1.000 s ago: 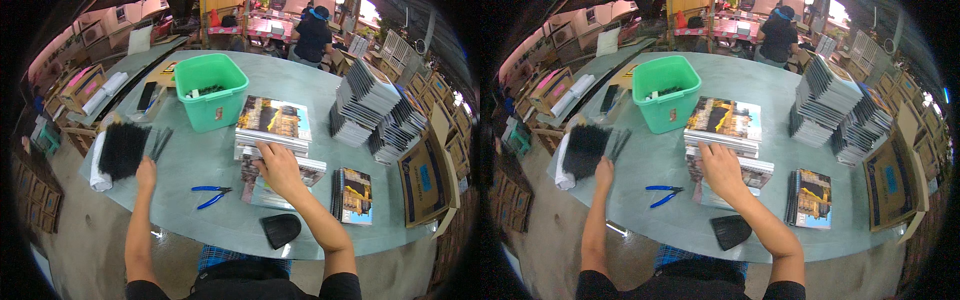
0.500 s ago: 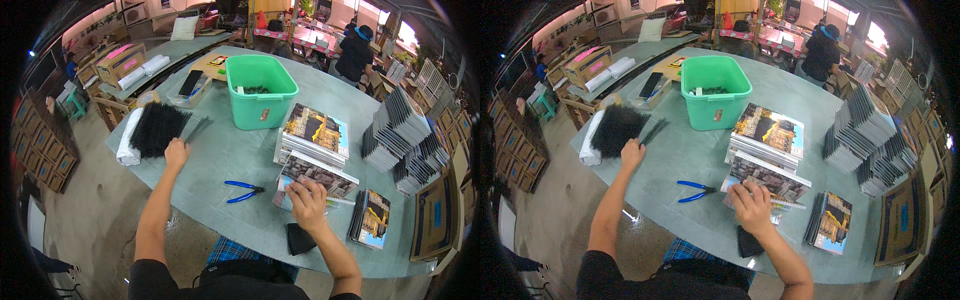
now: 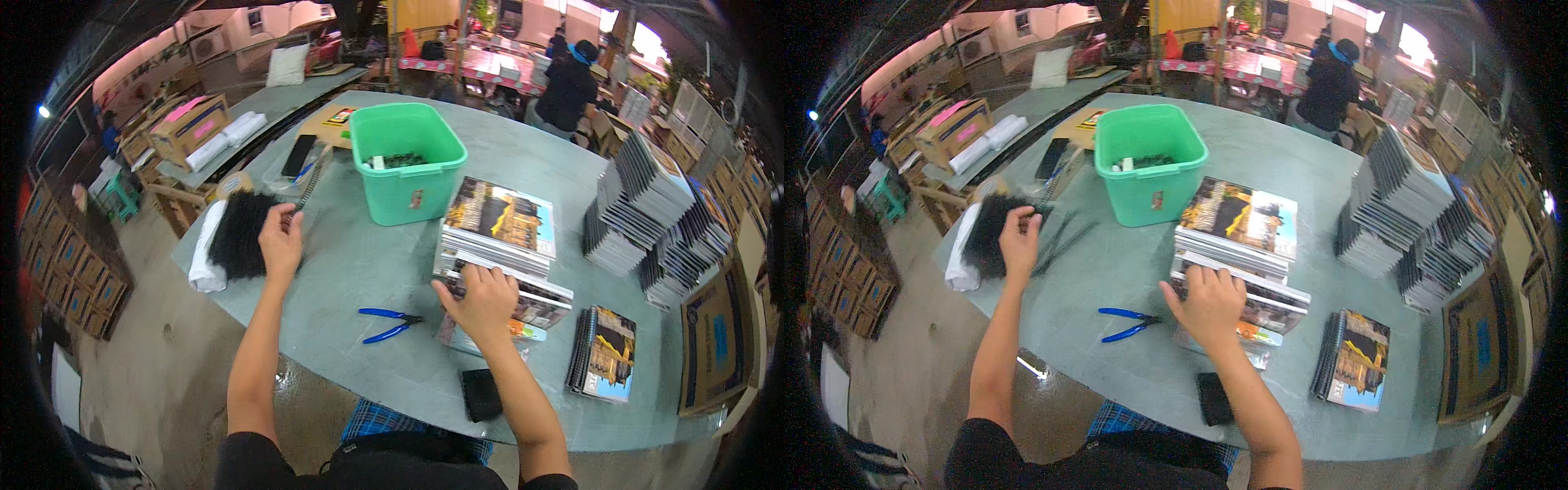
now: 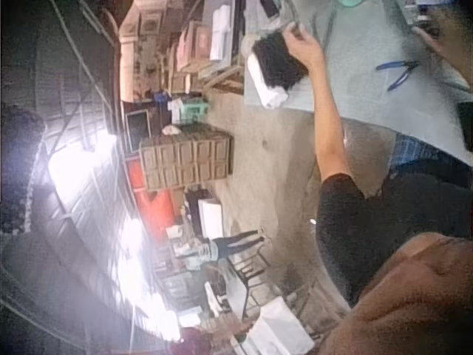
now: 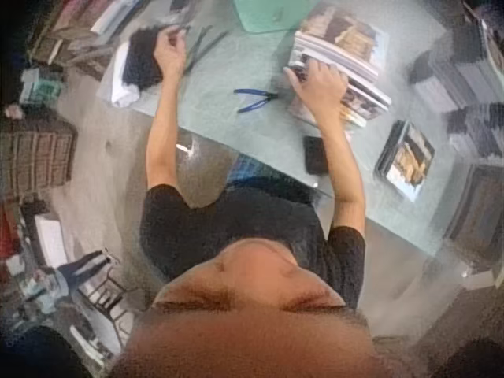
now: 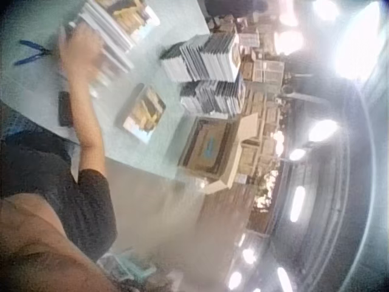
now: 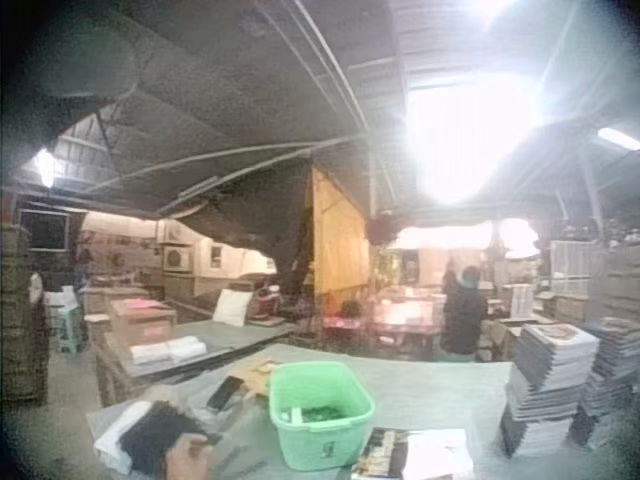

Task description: The person threads plastic spiral coils through the pre-punched holes of stacks of paper to bind notebooks and uses blue-handled pliers to trim and bend the coil ends.

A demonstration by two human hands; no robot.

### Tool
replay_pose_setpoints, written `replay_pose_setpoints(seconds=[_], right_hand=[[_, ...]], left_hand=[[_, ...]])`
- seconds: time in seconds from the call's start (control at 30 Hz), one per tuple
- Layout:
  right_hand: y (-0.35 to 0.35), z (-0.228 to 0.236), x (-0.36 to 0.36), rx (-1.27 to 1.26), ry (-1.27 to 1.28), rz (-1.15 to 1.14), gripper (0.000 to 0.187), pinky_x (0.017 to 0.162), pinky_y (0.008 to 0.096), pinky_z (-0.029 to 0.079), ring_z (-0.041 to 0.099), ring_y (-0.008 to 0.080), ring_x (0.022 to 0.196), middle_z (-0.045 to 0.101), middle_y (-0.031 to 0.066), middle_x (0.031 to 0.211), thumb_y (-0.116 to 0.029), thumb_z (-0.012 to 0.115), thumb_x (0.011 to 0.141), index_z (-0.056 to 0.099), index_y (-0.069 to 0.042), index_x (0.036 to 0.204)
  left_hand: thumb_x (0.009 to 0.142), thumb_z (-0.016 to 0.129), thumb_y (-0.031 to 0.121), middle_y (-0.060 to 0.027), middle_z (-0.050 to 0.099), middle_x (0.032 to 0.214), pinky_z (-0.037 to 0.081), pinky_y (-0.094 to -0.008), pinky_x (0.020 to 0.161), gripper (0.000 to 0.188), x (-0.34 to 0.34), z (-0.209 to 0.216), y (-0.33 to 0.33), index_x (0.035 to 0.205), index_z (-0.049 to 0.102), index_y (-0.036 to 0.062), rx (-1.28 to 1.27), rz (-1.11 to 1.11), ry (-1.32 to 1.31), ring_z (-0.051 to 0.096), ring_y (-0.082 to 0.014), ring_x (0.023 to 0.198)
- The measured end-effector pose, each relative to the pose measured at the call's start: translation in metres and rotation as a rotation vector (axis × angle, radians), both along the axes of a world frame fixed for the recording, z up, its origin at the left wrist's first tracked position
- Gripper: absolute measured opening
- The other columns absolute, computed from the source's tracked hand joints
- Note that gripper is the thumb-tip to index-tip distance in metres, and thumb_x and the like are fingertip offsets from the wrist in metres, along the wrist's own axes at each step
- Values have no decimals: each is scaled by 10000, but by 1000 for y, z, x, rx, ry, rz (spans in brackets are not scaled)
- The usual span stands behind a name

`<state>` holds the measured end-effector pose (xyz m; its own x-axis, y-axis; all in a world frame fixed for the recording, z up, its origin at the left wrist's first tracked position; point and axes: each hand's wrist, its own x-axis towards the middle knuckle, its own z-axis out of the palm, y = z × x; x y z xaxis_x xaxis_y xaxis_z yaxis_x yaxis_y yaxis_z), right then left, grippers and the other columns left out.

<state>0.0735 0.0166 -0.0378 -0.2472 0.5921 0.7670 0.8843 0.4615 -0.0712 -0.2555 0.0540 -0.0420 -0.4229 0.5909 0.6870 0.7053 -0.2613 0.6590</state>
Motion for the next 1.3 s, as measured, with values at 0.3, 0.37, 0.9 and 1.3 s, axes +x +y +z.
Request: replay_pose_setpoints(seconds=[0.3, 0.37, 0.9, 1.3], right_hand=[[4, 3, 2, -111, 81, 60, 254, 593, 364, 373, 570, 227, 647, 597, 40, 644, -294, 741, 648, 595, -97, 717], [2, 2, 6, -175, 137, 93, 205, 606, 356, 378, 592, 211, 682, 615, 42, 676, -264, 722, 680, 625, -100, 758], [-8, 15, 10, -301, 76, 176, 172, 637, 353, 383, 593, 205, 721, 639, 17, 748, -221, 707, 704, 654, -116, 830], [-1, 16, 9, -390, 202, 232, 120, 645, 377, 402, 582, 261, 768, 605, 53, 813, -116, 629, 776, 583, -92, 884]], left_hand=[[845, 630, 109, -53, 610, 846, 480, -263, 648, 236, 144, 7, -47, 1061, 616, 15, -257, -760, -222, 581, -117, 729], [831, 645, 101, -74, 634, 838, 484, -272, 620, 215, 164, 2, -57, 1025, 631, 8, -263, -741, -69, 599, -138, 711], [787, 650, 99, -120, 578, 875, 471, -384, 673, 128, 181, 1, -54, 887, 623, 24, -1, -530, 176, 581, -321, 759], [834, 631, 170, -120, 596, 895, 462, -332, 671, 201, 138, 33, -37, 980, 611, 33, -627, -788, 196, 595, -234, 778]])
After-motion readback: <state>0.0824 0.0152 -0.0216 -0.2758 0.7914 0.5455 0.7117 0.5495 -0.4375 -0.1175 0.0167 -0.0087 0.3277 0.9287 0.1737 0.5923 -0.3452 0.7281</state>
